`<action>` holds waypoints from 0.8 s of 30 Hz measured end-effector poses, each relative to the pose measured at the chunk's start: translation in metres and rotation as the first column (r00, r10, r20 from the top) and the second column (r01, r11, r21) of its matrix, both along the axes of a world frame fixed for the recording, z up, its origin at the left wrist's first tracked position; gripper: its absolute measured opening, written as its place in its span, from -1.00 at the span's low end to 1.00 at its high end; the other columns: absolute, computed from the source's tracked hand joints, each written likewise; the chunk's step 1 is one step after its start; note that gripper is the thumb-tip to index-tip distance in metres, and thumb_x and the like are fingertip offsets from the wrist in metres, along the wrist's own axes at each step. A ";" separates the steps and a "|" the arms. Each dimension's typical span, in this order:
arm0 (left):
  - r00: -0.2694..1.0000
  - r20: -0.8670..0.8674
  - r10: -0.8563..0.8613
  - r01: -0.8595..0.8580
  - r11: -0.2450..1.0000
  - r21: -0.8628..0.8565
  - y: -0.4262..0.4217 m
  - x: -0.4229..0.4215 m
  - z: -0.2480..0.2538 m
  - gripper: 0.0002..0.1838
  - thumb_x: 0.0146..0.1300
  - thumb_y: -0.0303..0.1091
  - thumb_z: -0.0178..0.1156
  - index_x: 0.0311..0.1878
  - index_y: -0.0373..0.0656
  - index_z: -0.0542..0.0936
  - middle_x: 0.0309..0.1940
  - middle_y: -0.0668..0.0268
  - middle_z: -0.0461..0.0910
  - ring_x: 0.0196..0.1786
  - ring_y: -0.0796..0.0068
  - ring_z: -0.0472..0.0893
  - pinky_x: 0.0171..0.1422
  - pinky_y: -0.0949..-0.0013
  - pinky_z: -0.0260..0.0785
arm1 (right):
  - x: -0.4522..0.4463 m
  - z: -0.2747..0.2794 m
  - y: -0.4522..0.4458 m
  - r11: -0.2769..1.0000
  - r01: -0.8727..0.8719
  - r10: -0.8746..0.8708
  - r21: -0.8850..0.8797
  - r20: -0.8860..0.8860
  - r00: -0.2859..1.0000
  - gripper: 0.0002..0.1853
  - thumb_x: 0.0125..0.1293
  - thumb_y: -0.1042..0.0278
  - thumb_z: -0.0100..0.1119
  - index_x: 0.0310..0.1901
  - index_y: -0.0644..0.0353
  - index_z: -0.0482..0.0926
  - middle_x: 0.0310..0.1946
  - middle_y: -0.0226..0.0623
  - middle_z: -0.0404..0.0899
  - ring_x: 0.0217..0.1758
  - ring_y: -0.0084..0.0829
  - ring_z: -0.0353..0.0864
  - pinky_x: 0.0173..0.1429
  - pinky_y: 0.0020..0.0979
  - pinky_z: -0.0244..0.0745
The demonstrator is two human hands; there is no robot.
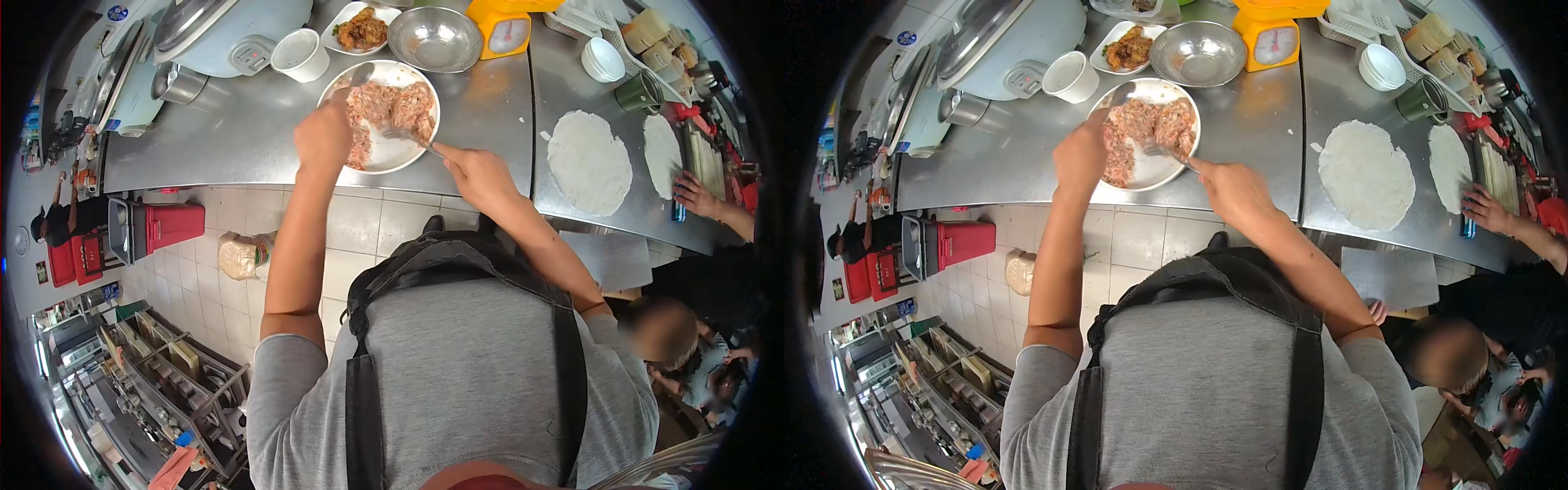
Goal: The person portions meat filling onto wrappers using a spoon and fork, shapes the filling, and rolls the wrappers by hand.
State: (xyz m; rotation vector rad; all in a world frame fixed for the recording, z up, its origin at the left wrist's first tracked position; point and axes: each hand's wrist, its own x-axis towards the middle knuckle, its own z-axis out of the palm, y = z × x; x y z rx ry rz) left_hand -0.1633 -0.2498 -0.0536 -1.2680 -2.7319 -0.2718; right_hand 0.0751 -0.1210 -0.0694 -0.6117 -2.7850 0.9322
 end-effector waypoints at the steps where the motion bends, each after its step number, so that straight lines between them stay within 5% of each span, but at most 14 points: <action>1: 0.999 0.011 -0.037 0.037 0.999 -0.016 0.001 0.002 -0.005 -0.60 0.29 -0.47 0.13 0.18 0.02 0.64 -0.29 0.07 0.76 -0.21 0.04 0.77 -0.13 0.02 0.59 | -0.002 -0.003 -0.001 0.999 -0.005 0.005 0.046 0.011 1.000 -0.63 0.45 0.39 0.09 0.24 0.08 0.64 -0.25 0.02 0.74 -0.27 0.06 0.72 -0.13 0.02 0.60; 6: 0.986 0.099 -0.131 0.148 0.970 -0.191 -0.021 0.016 0.000 -0.58 0.24 -0.51 0.12 0.16 0.00 0.66 -0.26 0.10 0.76 -0.23 0.09 0.78 -0.14 0.06 0.60 | -0.002 -0.018 -0.002 0.988 0.002 -0.006 0.156 0.025 1.000 -0.57 0.42 0.43 0.07 0.29 0.00 0.63 -0.28 0.01 0.73 -0.25 0.06 0.73 -0.14 0.02 0.60; 12: 0.989 0.078 -0.125 0.129 0.990 -0.052 -0.058 0.012 0.012 -0.57 0.29 -0.51 0.10 0.17 0.14 0.68 -0.33 0.16 0.75 -0.27 0.08 0.75 -0.18 0.04 0.57 | -0.025 0.003 0.017 0.964 0.125 -0.117 0.234 -0.049 0.992 -0.55 0.37 0.43 0.08 0.28 0.05 0.61 -0.25 -0.01 0.74 -0.20 0.01 0.75 -0.15 0.02 0.61; 15: 0.987 0.030 -0.159 0.161 0.984 -0.078 -0.050 0.015 -0.010 -0.55 0.27 -0.53 0.11 0.16 0.14 0.68 -0.34 0.18 0.75 -0.27 0.09 0.75 -0.20 0.05 0.57 | -0.069 0.010 0.035 0.940 0.135 -0.136 0.313 -0.019 0.991 -0.54 0.37 0.46 0.06 0.27 -0.09 0.64 -0.21 0.06 0.73 -0.16 0.06 0.74 -0.09 0.05 0.60; 18: 0.997 0.054 -0.059 0.070 0.968 -0.241 -0.042 0.023 -0.008 -0.53 0.26 -0.53 0.11 0.18 0.15 0.68 -0.28 0.18 0.75 -0.25 0.09 0.75 -0.20 0.06 0.57 | -0.096 -0.002 0.040 0.929 -0.092 0.029 0.360 0.176 0.984 -0.51 0.32 0.51 0.05 0.26 0.00 0.64 -0.23 0.07 0.73 -0.17 0.05 0.74 -0.12 0.05 0.60; 24: 0.996 -0.086 -0.008 -0.001 0.994 -0.108 -0.068 -0.002 0.000 -0.61 0.28 -0.48 0.10 0.14 0.03 0.67 -0.29 0.16 0.72 -0.32 0.07 0.76 -0.22 0.08 0.61 | -0.060 0.006 0.005 0.943 -0.154 0.120 0.296 0.129 0.984 -0.46 0.24 0.56 0.04 0.28 0.09 0.61 -0.28 0.02 0.72 -0.21 0.04 0.74 -0.15 0.03 0.60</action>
